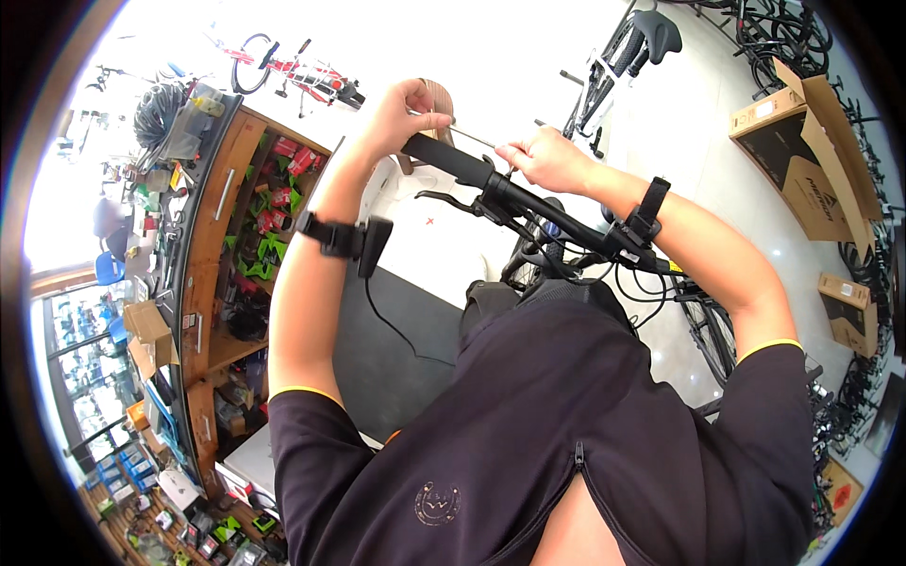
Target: The person uses a hex key to loosen and tighten screws on the bicycle handlebars and stem, then turns a clamp on the bike frame by hand.
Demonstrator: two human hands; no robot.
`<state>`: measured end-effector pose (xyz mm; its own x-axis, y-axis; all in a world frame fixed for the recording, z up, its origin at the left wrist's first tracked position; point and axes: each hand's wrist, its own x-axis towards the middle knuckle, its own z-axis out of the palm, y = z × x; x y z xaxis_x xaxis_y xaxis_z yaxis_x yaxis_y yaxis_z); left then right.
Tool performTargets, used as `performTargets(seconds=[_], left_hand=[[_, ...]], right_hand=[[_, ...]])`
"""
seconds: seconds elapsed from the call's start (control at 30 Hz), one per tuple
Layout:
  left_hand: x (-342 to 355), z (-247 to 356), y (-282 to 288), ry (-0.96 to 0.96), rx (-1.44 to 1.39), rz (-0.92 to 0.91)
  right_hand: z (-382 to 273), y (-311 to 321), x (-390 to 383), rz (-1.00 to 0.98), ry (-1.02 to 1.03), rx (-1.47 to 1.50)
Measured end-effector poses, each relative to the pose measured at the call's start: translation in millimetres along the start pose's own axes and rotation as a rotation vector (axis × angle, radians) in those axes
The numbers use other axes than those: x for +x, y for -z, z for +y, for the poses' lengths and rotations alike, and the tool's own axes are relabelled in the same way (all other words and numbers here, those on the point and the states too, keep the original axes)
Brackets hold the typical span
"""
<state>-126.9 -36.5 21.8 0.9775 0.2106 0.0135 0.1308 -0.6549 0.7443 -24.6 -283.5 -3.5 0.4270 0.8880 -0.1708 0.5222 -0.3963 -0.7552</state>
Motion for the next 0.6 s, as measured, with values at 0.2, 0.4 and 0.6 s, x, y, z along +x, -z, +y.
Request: performTargets(seconds=[0.2,0.4,0.6], left_hand=[[45,-21,-10,0.126,0.145,-0.243],[44,-9,2,0.257,0.216,-0.318],[28,-13,-3,0.309,0.122,-0.166]], right_hand=[[-8,4,-3,-0.011,-0.065,-0.033],[-1,44,16,-0.221,0.589,-0.589],[6,61,61,-0.256,1.2,-0.836]])
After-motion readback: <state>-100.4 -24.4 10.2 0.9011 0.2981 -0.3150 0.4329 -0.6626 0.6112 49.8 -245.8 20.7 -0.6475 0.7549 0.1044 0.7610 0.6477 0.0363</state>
